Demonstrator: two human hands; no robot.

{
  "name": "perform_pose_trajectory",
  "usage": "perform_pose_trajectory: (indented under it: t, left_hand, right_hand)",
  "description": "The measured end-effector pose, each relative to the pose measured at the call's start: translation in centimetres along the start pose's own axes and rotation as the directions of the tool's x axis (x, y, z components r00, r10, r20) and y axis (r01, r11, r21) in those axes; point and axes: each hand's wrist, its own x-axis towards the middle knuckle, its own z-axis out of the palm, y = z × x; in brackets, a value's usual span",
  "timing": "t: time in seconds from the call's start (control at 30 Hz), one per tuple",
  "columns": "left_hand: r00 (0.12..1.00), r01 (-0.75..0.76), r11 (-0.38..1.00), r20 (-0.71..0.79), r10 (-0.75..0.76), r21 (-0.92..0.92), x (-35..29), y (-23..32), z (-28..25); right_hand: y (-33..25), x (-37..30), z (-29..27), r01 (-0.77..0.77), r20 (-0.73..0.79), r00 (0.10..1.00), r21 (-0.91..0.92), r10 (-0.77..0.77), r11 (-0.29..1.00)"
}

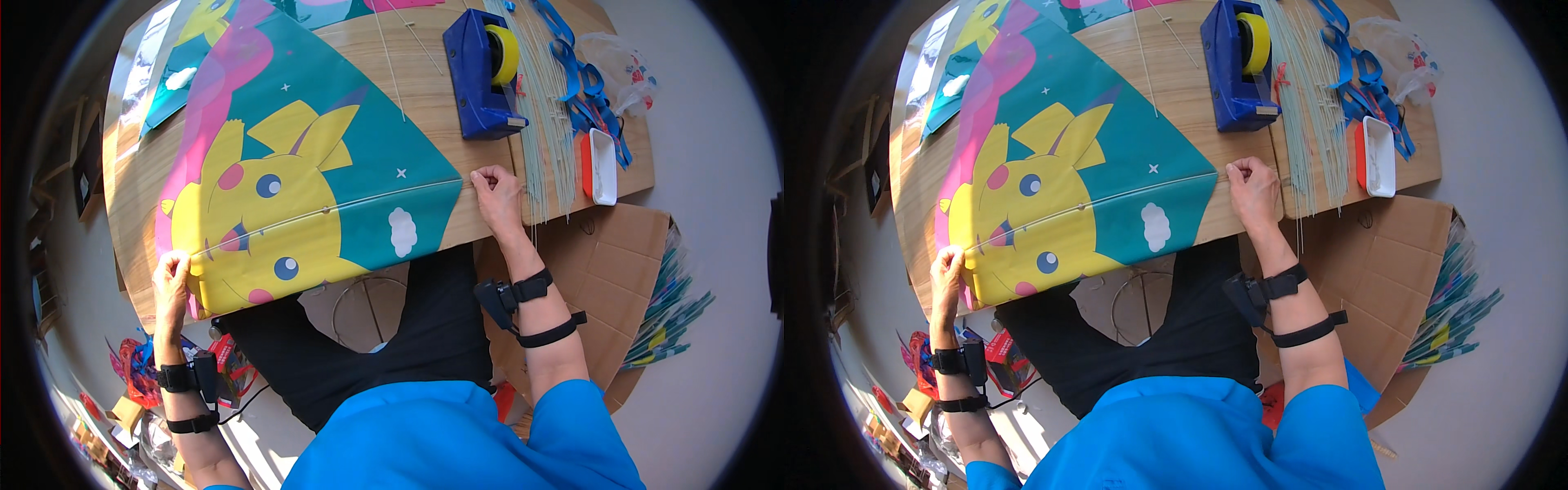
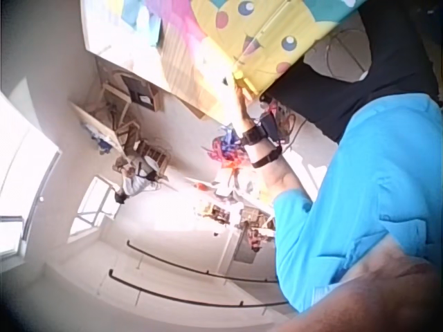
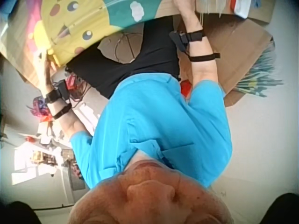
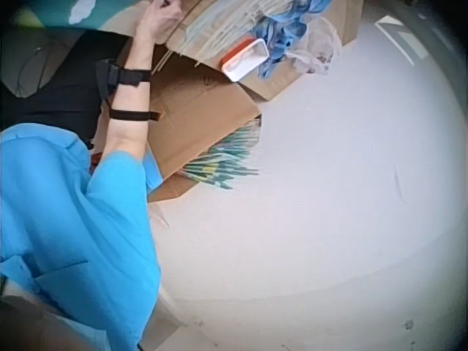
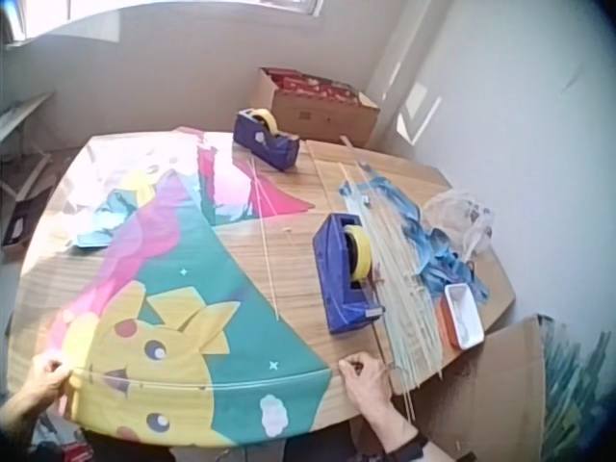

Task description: Assembling a kite by attaching support rods and tape to the kite skin.

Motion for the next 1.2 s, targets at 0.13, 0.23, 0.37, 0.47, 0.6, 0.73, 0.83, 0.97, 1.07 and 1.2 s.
perform_pose_trajectory:
  t: [0.13,0.23,0.37,0.47,0.6,0.73,0.83,0.97,1.07,1.2]
  left_hand:
    - [1.000,-0.023,1.000,-0.005,0.023,0.014,0.1,-0.5,0.0]
    - [0.998,0.063,0.998,0.018,-0.064,0.019,0.0,0.9,0.0]
    - [0.999,0.052,0.998,0.011,-0.052,0.024,0.1,0.7,0.1]
    - [0.999,0.053,0.998,0.004,-0.053,0.016,0.1,0.3,-0.1]
    - [1.000,0.013,1.000,-0.020,-0.012,0.029,-0.6,1.0,0.0]
    - [0.997,0.032,0.999,-0.069,-0.029,0.043,-0.2,1.3,1.1]
    - [0.993,-0.050,0.978,-0.098,0.071,0.201,-0.4,1.1,1.2]
    - [0.992,-0.012,0.964,-0.114,0.044,0.264,-0.8,2.2,1.9]
    - [0.991,0.031,0.951,-0.132,0.011,0.309,-1.1,2.9,1.8]
    - [0.990,0.035,0.967,-0.138,0.000,0.254,-1.0,2.3,1.6]
  right_hand:
    - [0.2,0.1,0.1,-0.012,0.008,1.000,-0.004,0.012,1.000]
    - [0.3,0.2,0.0,-0.009,0.002,1.000,-0.012,0.009,1.000]
    - [0.2,0.1,0.1,-0.010,-0.001,1.000,-0.007,0.010,1.000]
    - [0.3,0.2,0.2,-0.014,0.001,1.000,-0.009,0.014,1.000]
    - [1.0,0.5,0.4,0.014,0.005,1.000,-0.010,-0.014,1.000]
    - [0.4,0.2,-0.1,0.007,0.024,1.000,-0.022,-0.007,1.000]
    - [0.4,0.2,-0.3,0.022,0.043,0.999,-0.036,-0.021,0.999]
    - [1.3,0.6,-0.5,0.031,0.065,0.997,-0.033,-0.029,0.999]
    - [1.3,0.7,-0.5,0.025,0.069,0.997,-0.048,-0.022,0.999]
    - [0.9,0.6,-0.4,0.040,0.062,0.997,-0.058,-0.037,0.998]
